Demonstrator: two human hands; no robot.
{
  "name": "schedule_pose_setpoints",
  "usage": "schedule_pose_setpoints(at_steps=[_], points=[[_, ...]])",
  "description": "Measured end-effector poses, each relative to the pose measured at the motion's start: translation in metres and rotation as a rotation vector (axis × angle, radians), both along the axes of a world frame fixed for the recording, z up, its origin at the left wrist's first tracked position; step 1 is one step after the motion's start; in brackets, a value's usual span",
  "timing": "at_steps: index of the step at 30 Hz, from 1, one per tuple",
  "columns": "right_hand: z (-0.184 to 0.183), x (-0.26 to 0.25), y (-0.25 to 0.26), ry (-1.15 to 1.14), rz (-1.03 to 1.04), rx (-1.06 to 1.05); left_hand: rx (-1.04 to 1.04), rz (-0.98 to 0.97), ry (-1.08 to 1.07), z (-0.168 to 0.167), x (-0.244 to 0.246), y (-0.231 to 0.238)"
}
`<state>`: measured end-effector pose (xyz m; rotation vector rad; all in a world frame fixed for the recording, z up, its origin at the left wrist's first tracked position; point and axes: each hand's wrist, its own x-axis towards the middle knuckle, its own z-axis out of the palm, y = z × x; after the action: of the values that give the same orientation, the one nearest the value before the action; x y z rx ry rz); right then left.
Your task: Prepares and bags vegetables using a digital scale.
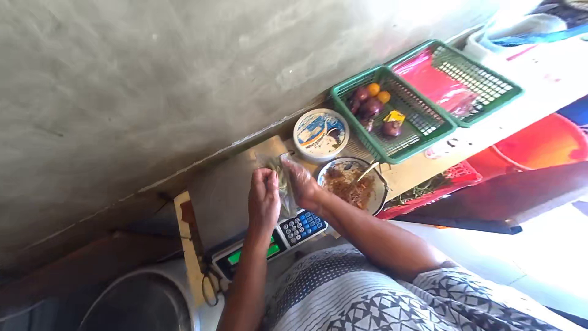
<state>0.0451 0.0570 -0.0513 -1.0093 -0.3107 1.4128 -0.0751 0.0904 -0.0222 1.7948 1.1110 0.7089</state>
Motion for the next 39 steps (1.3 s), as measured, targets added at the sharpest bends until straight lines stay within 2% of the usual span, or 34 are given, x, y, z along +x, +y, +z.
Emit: schedule_pose_setpoints(at_steps=[4,8,13,17,20,25,28,31,33,36,39], points=[[0.016,0.029,-0.010,0.177,-0.159,0.214,0.262,-0.065,-0.072,0.025,0.034,-0.009],[0.055,0.081,-0.020,0.128,-0.317,0.377,0.388,-0.115,-0.254,0.045,0.087,-0.006],[0.073,0.142,-0.021,0.105,-0.567,0.590,0.566,-0.185,-0.207,0.064,0.163,-0.007],[0.067,0.179,-0.028,0.132,-0.667,0.572,0.664,-0.263,-0.143,0.061,0.213,-0.012],[0.053,0.209,-0.034,0.173,-0.682,0.618,0.669,-0.311,-0.161,0.062,0.242,-0.014],[0.033,0.246,-0.042,0.414,-0.697,0.665,0.662,-0.361,-0.078,0.094,0.279,-0.018],[0.029,0.253,-0.045,0.527,-0.677,0.597,0.525,-0.387,-0.058,0.113,0.297,-0.023],[0.023,0.259,-0.042,0.518,-0.683,0.559,0.322,-0.407,-0.115,0.122,0.313,-0.018],[0.021,0.264,-0.041,0.517,-0.692,0.588,0.258,-0.416,-0.148,0.118,0.318,-0.014],[0.019,0.272,-0.040,0.534,-0.698,0.643,0.292,-0.466,-0.047,0.117,0.313,-0.013],[0.010,0.277,-0.040,0.547,-0.645,0.639,0.256,-0.422,-0.217,0.128,0.303,-0.007]])
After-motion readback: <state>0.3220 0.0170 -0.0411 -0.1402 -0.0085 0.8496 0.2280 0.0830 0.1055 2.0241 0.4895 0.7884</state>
